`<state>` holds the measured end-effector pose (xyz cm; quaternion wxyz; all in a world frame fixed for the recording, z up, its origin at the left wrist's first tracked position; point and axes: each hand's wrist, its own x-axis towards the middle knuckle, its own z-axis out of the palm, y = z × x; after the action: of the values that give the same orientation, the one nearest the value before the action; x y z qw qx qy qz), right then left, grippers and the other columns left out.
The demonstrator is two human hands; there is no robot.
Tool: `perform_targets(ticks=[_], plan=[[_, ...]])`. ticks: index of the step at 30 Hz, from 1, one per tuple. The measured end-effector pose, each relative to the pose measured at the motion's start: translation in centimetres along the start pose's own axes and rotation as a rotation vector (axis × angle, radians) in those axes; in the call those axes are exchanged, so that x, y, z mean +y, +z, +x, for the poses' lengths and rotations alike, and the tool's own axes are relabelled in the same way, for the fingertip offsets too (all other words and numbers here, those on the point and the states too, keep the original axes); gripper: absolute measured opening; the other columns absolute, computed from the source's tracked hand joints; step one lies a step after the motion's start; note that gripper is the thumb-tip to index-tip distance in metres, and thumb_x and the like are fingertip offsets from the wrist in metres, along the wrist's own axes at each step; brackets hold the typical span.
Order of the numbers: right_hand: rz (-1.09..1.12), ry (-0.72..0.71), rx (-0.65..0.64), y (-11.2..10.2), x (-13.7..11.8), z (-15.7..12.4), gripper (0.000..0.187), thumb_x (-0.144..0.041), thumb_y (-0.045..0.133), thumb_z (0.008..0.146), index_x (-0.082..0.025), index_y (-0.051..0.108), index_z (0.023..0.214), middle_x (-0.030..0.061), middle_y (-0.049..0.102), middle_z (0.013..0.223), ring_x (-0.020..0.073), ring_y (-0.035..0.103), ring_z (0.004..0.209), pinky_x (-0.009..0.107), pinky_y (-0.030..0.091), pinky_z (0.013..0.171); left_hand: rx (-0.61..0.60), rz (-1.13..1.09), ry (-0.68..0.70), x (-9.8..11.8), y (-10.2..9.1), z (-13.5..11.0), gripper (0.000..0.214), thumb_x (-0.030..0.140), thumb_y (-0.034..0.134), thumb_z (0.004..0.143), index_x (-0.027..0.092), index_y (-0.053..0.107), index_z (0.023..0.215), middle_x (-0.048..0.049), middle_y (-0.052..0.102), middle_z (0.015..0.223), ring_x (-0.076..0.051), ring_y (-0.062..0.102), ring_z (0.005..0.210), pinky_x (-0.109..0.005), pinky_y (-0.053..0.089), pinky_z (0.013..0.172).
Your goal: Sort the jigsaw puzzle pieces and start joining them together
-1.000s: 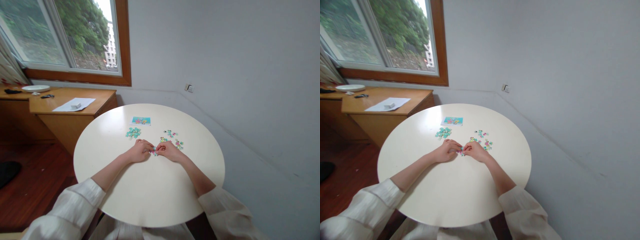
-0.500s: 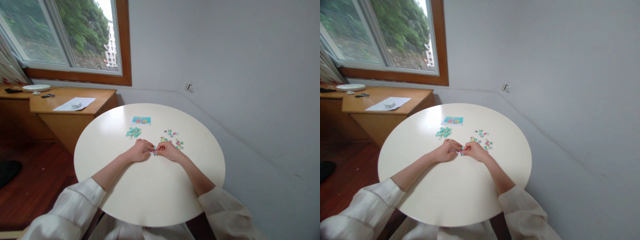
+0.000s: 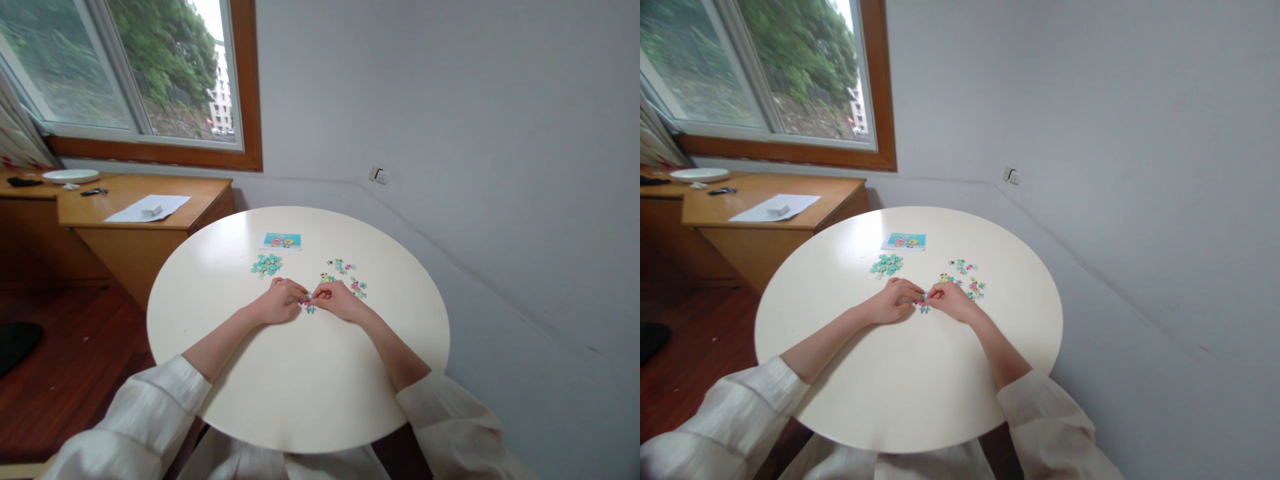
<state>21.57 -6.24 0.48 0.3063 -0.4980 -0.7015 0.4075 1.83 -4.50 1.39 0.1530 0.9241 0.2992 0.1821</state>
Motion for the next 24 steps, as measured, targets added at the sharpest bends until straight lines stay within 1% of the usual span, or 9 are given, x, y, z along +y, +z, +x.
perform_targets(ticks=[3, 7, 17, 24], plan=[[-0.022, -0.031, -0.031, -0.21, -0.28, -0.26, 0.023, -0.037, 0.068, 0.066, -0.015, 0.064, 0.068, -0.0011, 0.056, 0.057, 0.01, 0.047, 0.055, 0.023, 0.036, 0.053, -0.011, 0.003, 0.003, -0.01, 0.0, 0.02, 0.038, 0.007, 0.044, 0.068, 0.02, 0.07, 0.092, -0.0053, 0.067, 0.11, -0.023, 0.056, 0.105, -0.04, 0.034, 0.097], [-0.079, -0.072, -0.082, -0.28, -0.45, -0.5, 0.021, -0.034, 0.07, 0.065, -0.015, 0.066, 0.073, -0.003, 0.051, 0.057, 0.009, 0.042, 0.055, 0.023, 0.033, 0.053, 0.003, 0.01, 0.021, 0.0, -0.06, 0.02, 0.037, 0.008, 0.045, 0.068, 0.02, 0.07, 0.091, -0.0058, 0.067, 0.109, -0.022, 0.057, 0.103, -0.038, 0.036, 0.096], [-0.116, -0.082, -0.096, -0.3, -0.22, -0.39, 0.014, -0.026, 0.065, 0.068, -0.014, 0.068, 0.073, -0.0032, 0.049, 0.056, 0.009, 0.04, 0.055, 0.023, 0.031, 0.053, 0.005, -0.014, 0.006, 0.03, -0.1, 0.0, 0.039, 0.006, 0.044, 0.067, 0.021, 0.071, 0.091, -0.0058, 0.067, 0.11, -0.023, 0.057, 0.105, -0.04, 0.034, 0.097], [-0.13, -0.096, -0.097, -0.34, -0.18, -0.39, 0.016, -0.029, 0.064, 0.07, -0.014, 0.068, 0.074, -0.0032, 0.049, 0.057, 0.0093, 0.041, 0.056, 0.023, 0.032, 0.054, -0.01, 0.001, 0.003, -0.2, -0.02, -0.03, 0.038, 0.006, 0.045, 0.069, 0.022, 0.071, 0.091, -0.0048, 0.066, 0.111, -0.023, 0.056, 0.106, -0.039, 0.034, 0.098]])
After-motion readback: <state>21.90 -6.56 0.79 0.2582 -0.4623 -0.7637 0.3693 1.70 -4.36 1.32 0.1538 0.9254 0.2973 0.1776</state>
